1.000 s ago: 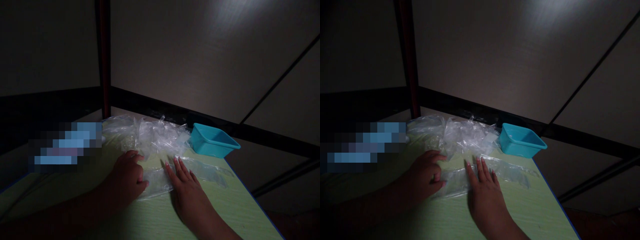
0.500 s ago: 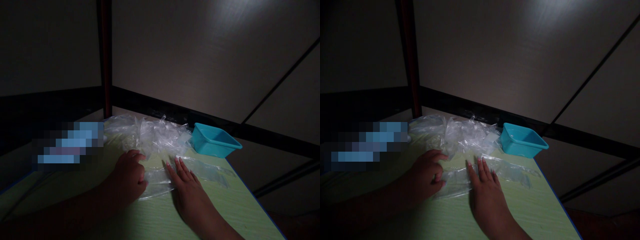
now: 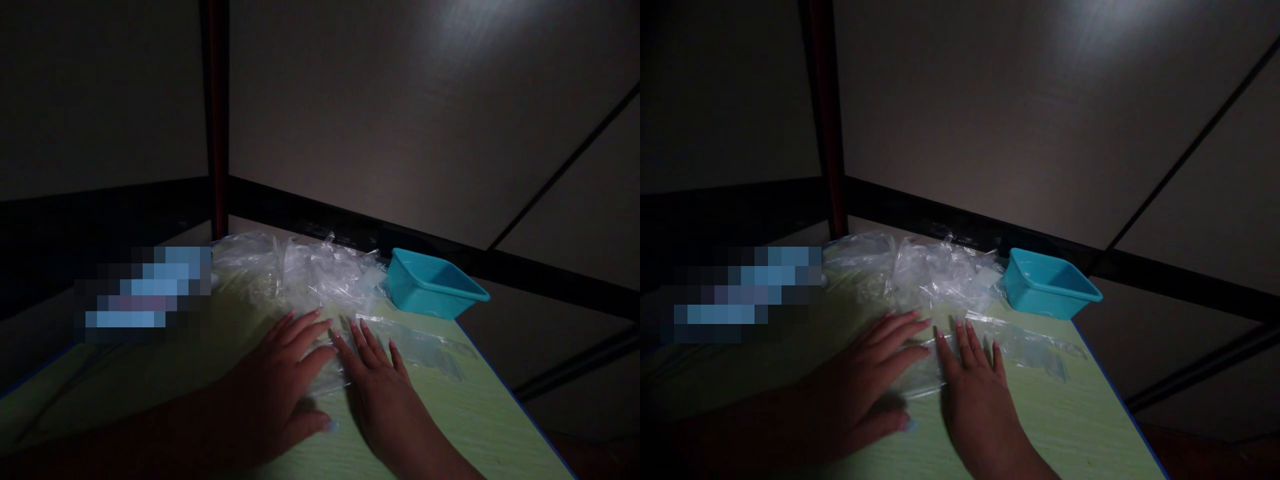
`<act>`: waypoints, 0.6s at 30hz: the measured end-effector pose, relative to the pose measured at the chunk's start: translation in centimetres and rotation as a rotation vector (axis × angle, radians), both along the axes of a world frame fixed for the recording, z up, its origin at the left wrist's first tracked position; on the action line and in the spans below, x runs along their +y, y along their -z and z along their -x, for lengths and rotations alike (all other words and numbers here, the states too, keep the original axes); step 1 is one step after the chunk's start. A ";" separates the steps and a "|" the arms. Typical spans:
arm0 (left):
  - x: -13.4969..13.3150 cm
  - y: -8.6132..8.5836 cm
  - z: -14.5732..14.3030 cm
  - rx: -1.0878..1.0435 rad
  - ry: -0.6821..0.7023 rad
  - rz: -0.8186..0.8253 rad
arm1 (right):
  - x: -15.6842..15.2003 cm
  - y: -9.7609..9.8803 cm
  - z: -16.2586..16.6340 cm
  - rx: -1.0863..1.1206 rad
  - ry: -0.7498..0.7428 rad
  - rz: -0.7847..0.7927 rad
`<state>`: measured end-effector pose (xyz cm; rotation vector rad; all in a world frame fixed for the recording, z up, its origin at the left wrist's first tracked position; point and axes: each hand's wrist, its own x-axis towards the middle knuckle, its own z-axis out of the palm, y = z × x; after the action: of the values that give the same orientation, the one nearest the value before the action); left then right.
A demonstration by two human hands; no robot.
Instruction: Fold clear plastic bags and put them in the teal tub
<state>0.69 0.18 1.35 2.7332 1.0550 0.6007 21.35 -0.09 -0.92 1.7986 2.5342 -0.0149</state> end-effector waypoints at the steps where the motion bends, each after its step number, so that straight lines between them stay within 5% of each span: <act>1: 0.0 0.3 0.1 0.031 0.080 0.026 | 0.0 -0.1 0.0 -0.006 0.001 0.008; 11: 0.6 2.9 0.2 0.117 0.204 0.123 | 0.2 -0.4 0.4 -0.051 0.033 0.031; 18: 0.1 0.5 0.5 0.184 0.256 0.227 | 0.2 -0.1 0.1 -0.014 0.025 0.013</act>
<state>0.17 0.29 0.87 2.6956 0.7357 0.1823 21.23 0.06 -0.81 1.8194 2.4964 -0.0190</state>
